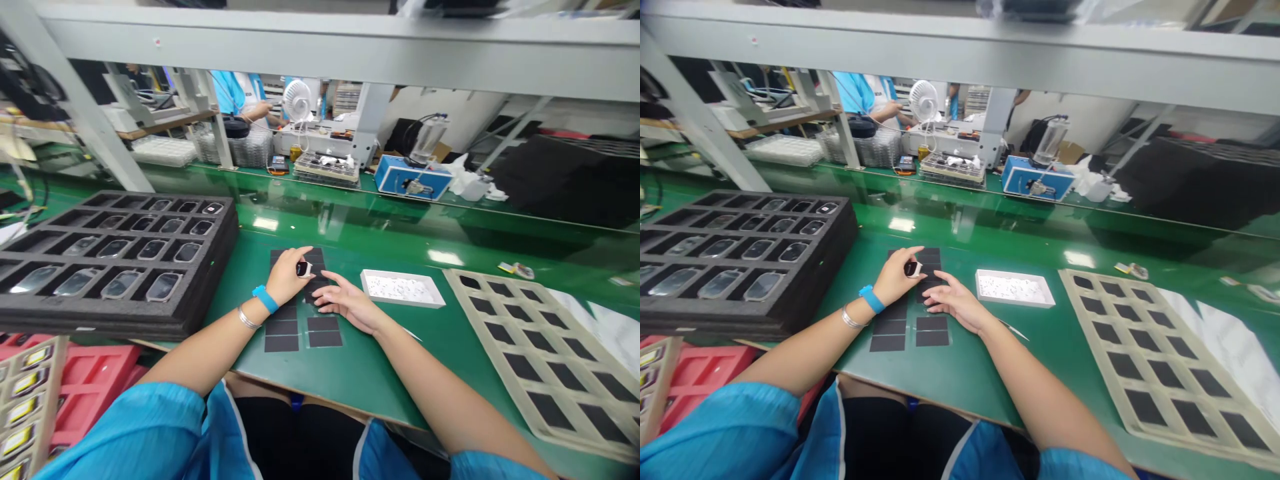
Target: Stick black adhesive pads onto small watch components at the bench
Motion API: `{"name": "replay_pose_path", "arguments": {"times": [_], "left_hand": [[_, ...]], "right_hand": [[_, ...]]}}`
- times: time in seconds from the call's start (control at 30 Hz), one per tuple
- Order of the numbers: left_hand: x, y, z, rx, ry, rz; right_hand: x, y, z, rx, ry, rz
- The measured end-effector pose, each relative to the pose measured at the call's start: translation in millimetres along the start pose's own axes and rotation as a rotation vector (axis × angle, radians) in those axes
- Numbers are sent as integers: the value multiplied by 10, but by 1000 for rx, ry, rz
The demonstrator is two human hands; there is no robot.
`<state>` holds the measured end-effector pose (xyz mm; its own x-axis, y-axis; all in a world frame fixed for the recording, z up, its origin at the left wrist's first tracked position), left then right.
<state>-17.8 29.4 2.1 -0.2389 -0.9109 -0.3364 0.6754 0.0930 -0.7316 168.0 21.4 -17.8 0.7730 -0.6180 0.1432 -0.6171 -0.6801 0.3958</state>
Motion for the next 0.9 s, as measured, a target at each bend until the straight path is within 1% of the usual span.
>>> {"name": "replay_pose_path", "arguments": {"times": [0.13, 0.2, 0.27, 0.37, 0.43, 0.47, 0.53, 0.57, 0.6, 0.63, 0.67, 0.73, 0.8, 0.83, 0.87, 0.9], "left_hand": [[-15, -3, 21, 16, 24, -17], [-5, -63, 71, 13, 50, 20], [38, -179, 181, 2, 77, 82], [183, -431, 471, -25, 156, 145], [323, -633, 686, -80, 212, 139], [397, -745, 771, -122, 218, 133], [533, -1009, 846, -215, 169, 138], [594, -1166, 822, -259, 116, 156], [653, -1343, 754, -299, 47, 189], [714, -1540, 641, -338, -36, 234], [783, -1756, 488, -380, -137, 291], [967, -2225, 102, -479, -390, 427], [1225, -2684, -300, -563, -672, 512], [1377, -2886, -468, -595, -809, 540], [1531, -3056, -594, -623, -919, 558], [1668, -3184, -671, -644, -981, 560]], "right_hand": [[0, -15, 10, 32, 8, 1], [1, -16, 4, 54, 13, 3], [6, -10, -4, 83, 19, 7], [18, 1, -13, 114, 26, 8], [24, 8, -17, 122, 31, 4], [27, 12, -19, 123, 34, 4], [31, 19, -26, 123, 43, 13], [33, 22, -29, 122, 49, 20], [34, 24, -32, 121, 53, 27], [33, 26, -35, 120, 59, 30], [32, 27, -36, 120, 62, 30], [25, 26, -33, 122, 67, 23], [17, 21, -27, 126, 71, 16], [14, 17, -23, 128, 71, 14], [11, 14, -19, 130, 68, 13], [10, 12, -15, 130, 63, 12]]}}
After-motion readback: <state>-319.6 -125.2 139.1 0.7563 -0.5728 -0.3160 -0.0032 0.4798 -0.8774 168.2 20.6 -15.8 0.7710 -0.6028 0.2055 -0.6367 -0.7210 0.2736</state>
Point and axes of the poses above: each hand's wrist, its own x-axis away from the middle knuckle, its own y-axis out of the palm, z = x × y, the point moved 2 cm from there along -x, towards the middle knuckle, and after that the axes turned 14 degrees about -z, right-handed, at the moved point
